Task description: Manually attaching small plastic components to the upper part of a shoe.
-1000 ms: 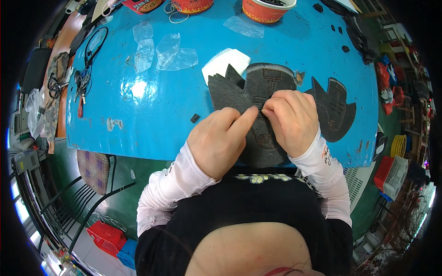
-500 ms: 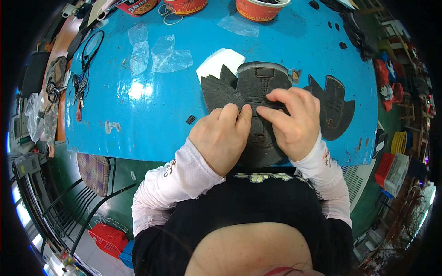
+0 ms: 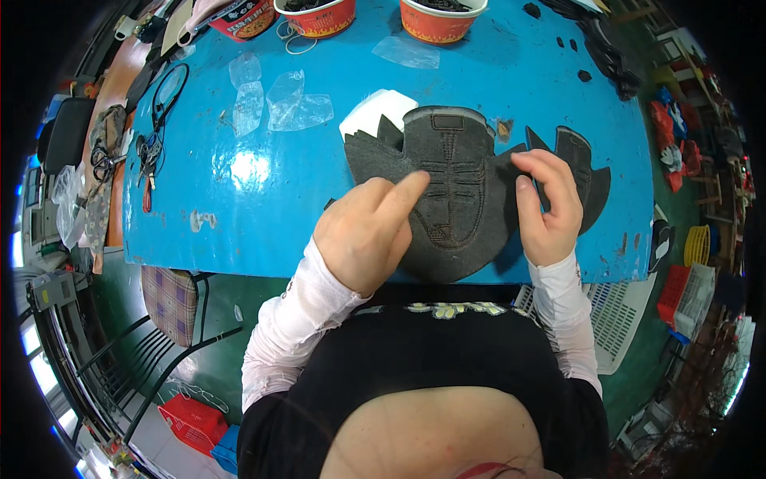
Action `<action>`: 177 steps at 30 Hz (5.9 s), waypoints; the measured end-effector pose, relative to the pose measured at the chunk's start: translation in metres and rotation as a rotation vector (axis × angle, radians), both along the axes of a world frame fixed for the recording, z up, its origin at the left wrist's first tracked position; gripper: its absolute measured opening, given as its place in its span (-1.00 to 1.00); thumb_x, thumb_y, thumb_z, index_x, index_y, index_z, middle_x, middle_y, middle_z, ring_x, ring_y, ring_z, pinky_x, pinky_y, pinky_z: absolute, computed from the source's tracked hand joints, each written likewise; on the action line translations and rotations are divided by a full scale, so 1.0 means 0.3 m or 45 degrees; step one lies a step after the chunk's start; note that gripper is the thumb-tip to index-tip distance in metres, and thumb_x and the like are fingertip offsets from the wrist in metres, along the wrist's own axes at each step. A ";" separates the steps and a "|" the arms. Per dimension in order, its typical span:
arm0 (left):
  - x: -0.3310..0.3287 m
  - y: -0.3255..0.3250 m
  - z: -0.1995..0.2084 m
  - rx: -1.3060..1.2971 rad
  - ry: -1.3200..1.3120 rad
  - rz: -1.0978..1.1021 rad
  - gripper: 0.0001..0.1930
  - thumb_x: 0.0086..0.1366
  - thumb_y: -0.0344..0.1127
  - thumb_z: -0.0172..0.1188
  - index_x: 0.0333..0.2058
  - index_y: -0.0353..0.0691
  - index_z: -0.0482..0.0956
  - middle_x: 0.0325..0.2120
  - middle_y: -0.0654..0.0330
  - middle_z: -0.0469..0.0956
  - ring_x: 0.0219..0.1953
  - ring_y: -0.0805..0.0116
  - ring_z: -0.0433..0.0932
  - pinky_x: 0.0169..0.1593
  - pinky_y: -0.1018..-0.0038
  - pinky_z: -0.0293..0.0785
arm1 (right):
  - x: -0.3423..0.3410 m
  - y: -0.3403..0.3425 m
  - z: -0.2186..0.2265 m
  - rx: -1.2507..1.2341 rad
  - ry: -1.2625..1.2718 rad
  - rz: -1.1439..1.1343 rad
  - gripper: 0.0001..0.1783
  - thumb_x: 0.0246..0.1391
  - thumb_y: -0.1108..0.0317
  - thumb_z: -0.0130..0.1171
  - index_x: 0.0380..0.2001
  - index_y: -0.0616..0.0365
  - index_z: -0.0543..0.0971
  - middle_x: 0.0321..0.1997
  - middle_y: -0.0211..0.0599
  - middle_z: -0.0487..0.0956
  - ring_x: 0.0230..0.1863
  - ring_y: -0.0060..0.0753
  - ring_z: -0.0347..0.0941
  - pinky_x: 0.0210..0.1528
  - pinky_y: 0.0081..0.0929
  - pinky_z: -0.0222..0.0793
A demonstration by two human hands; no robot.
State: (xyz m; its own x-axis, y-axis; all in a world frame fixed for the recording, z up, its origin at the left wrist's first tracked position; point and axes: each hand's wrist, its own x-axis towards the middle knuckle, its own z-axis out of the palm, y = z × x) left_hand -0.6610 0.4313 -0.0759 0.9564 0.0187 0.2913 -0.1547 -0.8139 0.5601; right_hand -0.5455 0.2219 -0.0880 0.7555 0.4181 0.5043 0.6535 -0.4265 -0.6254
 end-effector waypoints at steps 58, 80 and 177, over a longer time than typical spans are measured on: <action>-0.045 -0.020 -0.069 -0.763 -0.389 -0.169 -0.82 0.14 -0.63 0.18 -0.26 -0.29 0.56 -0.33 0.15 0.54 -0.33 0.37 0.51 -0.36 0.53 0.39 | -0.037 0.009 -0.115 0.679 0.476 0.205 -0.66 -0.02 0.58 0.21 -0.14 0.23 0.40 -0.04 -0.22 0.46 -0.06 -0.41 0.40 -0.03 -0.44 0.35; -0.008 -0.039 -0.044 -1.669 0.046 -0.181 -0.85 0.24 -0.64 0.07 -0.21 -0.36 0.48 -0.26 0.09 0.47 -0.35 0.44 0.53 -0.28 0.55 0.53 | 0.328 -0.573 -0.199 0.844 0.633 -0.385 -0.67 0.12 0.39 0.22 -0.04 0.20 0.51 -0.10 -0.36 0.56 -0.11 -0.51 0.47 -0.01 -0.53 0.37; 0.059 -0.064 0.007 0.526 0.054 -0.106 -0.54 0.07 -0.41 0.07 0.02 -0.19 0.51 -0.50 0.25 0.25 -0.50 0.39 0.37 -0.43 0.50 0.40 | 0.012 0.070 0.011 -0.368 -0.334 0.323 -0.76 -0.30 0.58 0.24 -0.43 0.11 0.62 -0.36 -0.39 0.52 -0.33 -0.29 0.45 -0.31 -0.43 0.38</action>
State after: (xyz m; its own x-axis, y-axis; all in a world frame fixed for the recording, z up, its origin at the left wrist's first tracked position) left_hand -0.6432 0.4119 -0.0737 0.9610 -0.1692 0.2187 -0.2132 -0.9570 0.1966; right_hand -0.5419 0.2429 -0.0848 0.4734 0.7250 0.5003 0.8800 -0.3651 -0.3036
